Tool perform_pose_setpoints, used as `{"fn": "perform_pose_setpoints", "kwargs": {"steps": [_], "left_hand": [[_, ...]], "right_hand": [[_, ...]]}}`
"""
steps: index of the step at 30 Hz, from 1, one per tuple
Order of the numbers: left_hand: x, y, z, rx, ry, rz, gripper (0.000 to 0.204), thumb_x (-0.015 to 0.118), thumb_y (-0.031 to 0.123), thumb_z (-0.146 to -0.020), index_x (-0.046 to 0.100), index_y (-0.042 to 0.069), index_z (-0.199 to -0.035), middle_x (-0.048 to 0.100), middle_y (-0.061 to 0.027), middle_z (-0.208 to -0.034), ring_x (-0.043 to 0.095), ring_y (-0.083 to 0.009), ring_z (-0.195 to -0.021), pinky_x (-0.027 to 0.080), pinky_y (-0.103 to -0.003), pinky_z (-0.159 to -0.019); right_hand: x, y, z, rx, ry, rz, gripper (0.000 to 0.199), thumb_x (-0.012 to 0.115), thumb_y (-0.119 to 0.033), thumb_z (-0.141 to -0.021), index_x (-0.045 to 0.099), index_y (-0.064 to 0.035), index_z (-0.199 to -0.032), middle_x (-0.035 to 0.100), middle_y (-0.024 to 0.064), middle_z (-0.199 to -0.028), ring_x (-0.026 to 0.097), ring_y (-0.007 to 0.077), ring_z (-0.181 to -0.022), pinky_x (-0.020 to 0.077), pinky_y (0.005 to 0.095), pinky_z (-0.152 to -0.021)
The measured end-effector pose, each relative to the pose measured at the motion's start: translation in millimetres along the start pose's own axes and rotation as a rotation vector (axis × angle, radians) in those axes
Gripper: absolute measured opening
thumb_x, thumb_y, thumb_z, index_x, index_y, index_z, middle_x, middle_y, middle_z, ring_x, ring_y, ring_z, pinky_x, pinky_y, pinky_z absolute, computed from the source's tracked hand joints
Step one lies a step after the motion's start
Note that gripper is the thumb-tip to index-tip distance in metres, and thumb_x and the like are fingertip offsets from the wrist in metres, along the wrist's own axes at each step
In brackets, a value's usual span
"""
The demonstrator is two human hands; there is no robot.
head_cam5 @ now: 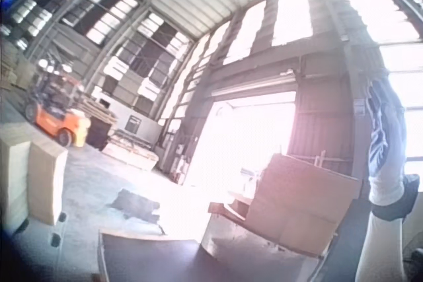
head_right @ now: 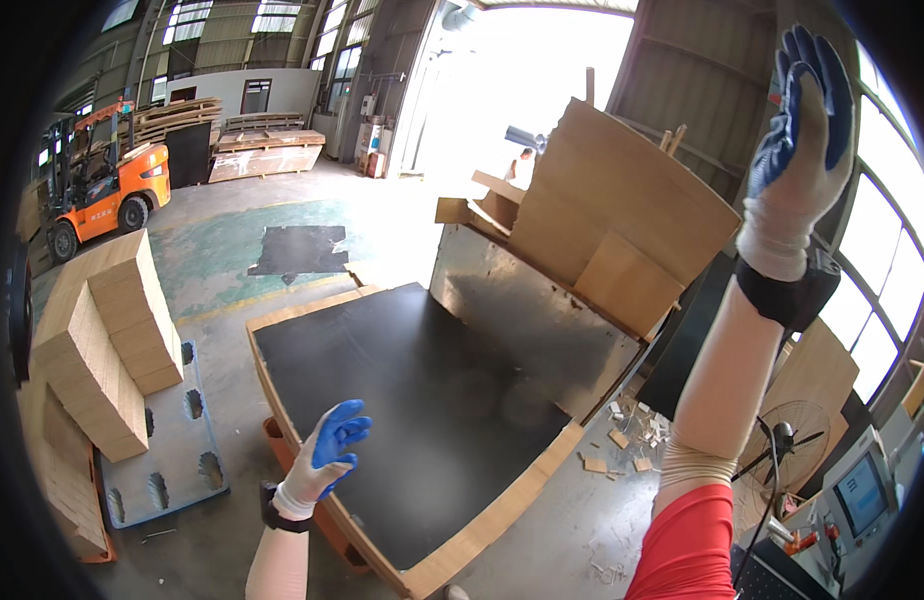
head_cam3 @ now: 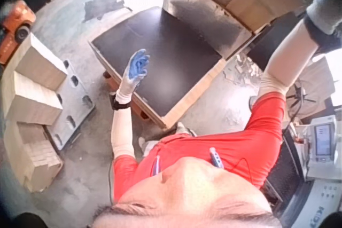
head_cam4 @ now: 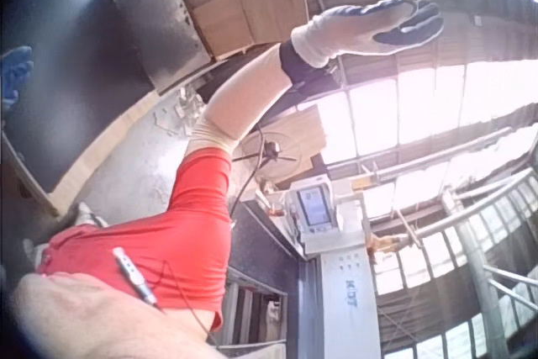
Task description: The worker moves wooden panels from a stack, feeds them through an industrial woodworking machine, and stacks the processed planks onto a pallet.
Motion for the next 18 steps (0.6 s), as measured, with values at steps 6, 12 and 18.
{"fn": "perform_pose_setpoints", "kwargs": {"steps": [6,12,18], "left_hand": [[-65.9,13.2,13.2,-0.078,-0.229,0.183,0.087,0.079,0.025,-0.091,0.028,0.005,-0.159,0.036,-0.0087,-0.161,0.043,-0.0224,-0.141,0.050,-0.023,-0.095],[-77.4,31.0,27.8,-0.140,-0.353,0.234,0.088,0.079,0.028,-0.091,0.029,0.002,-0.158,0.038,-0.0126,-0.159,0.042,-0.0257,-0.144,0.045,-0.031,-0.108],[-7.9,-0.3,27.7,-0.259,-0.521,0.364,0.089,0.080,0.033,-0.088,0.033,-0.004,-0.154,0.044,-0.0174,-0.154,0.046,-0.0290,-0.141,0.033,-0.043,-0.120]], "right_hand": [[71.1,-56.3,-0.4,-0.021,-0.281,0.327,0.041,0.055,-0.018,-0.103,0.056,0.0010,-0.139,0.063,0.0168,-0.138,0.059,0.0292,-0.130,0.0424,0.0357,-0.115],[107.5,-105.4,24.9,0.081,-0.449,0.308,0.046,0.058,-0.009,-0.100,0.051,0.0026,-0.144,0.060,0.0176,-0.141,0.058,0.0272,-0.132,0.0453,0.0339,-0.111],[24.0,-221.6,201.3,0.932,-0.841,0.457,0.059,0.074,-0.013,-0.088,0.053,0.0004,-0.142,0.061,0.0190,-0.138,0.059,0.0267,-0.127,0.0454,0.0358,-0.107]]}}
Point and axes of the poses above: each hand's wrist, its own z-axis away from the middle knuckle, its own x-axis out of the palm, y = z × x, the point moved 1 cm from there along -z, towards the middle knuckle
